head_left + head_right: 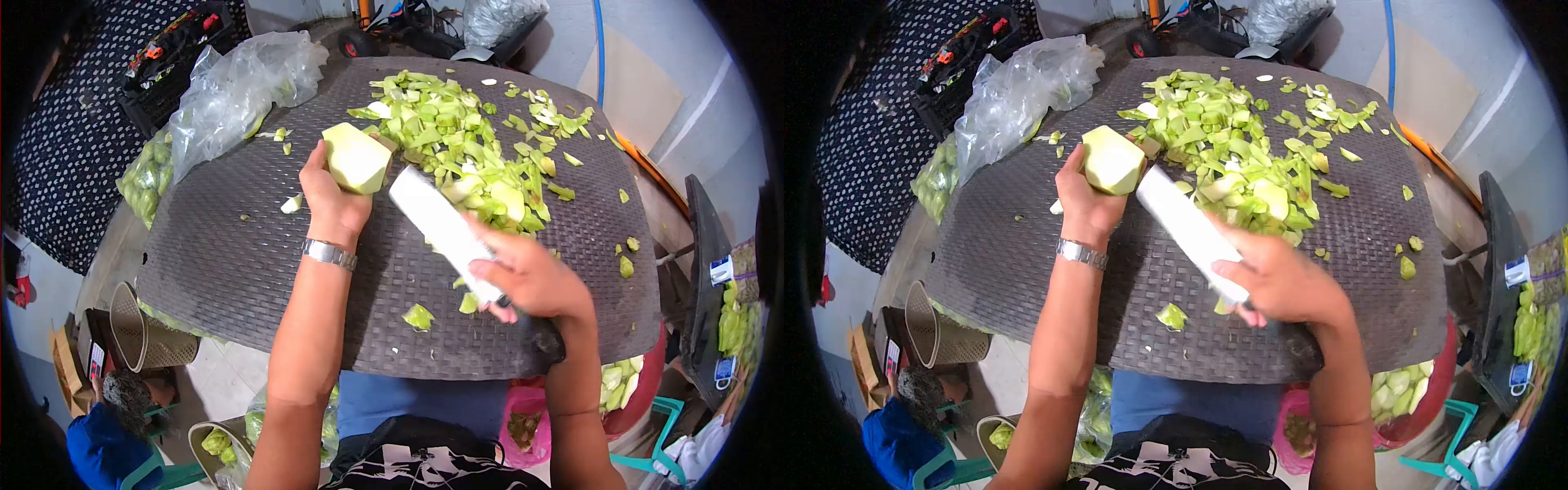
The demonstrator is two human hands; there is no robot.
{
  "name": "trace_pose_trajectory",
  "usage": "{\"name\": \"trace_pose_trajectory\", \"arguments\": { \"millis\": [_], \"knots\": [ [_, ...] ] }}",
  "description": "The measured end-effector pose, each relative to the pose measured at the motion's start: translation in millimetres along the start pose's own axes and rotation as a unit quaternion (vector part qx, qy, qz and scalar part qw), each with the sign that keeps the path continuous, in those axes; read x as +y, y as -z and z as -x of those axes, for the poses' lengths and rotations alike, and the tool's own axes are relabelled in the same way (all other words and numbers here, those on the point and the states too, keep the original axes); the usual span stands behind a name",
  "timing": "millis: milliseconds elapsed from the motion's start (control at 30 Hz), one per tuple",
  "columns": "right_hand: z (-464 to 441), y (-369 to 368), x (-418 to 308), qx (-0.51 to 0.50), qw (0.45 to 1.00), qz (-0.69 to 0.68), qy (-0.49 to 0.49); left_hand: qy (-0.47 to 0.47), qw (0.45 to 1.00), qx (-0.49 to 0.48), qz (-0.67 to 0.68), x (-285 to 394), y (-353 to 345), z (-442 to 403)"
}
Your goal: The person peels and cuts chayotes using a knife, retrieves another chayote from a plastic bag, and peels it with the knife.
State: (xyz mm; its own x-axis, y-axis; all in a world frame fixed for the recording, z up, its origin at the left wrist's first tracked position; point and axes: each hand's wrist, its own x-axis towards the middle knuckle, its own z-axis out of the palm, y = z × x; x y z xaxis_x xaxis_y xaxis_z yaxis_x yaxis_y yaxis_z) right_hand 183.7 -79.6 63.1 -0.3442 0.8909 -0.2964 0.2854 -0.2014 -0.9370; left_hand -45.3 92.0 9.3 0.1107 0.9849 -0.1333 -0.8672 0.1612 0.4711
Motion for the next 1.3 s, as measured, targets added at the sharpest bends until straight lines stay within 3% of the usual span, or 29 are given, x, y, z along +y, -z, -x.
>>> {"name": "trace_pose_trajectory", "arguments": {
  "millis": [100,200,300,333,367,467,800,1300],
  "knots": [
    [0,16,-1,0.117,0.988,-0.084,0.053,0.042,0.996,-0.053,0.064,-1,10,-6],
    [-2,14,-7,0.173,0.978,-0.069,0.094,0.113,0.983,-0.098,0.108,-14,3,3],
    [-16,4,16,0.27,0.929,0.159,0.195,0.171,0.968,-0.162,0.081,-21,-11,27],
    [-15,-3,14,0.299,0.902,0.232,0.21,0.196,0.935,-0.272,0.113,-25,-2,24],
    [-14,-11,13,0.331,0.867,0.3,0.221,0.19,0.947,-0.23,0.12,-27,-1,24],
    [-9,-28,2,0.311,0.859,0.344,0.217,0.168,0.97,-0.136,0.106,-30,-17,34],
    [-30,-38,22,0.27,0.841,0.366,0.292,0.147,0.954,-0.22,0.142,-36,-8,41],
    [-36,-38,28,0.297,0.834,0.371,0.281,0.13,0.959,-0.205,0.147,-38,-12,50]
  ]
}}
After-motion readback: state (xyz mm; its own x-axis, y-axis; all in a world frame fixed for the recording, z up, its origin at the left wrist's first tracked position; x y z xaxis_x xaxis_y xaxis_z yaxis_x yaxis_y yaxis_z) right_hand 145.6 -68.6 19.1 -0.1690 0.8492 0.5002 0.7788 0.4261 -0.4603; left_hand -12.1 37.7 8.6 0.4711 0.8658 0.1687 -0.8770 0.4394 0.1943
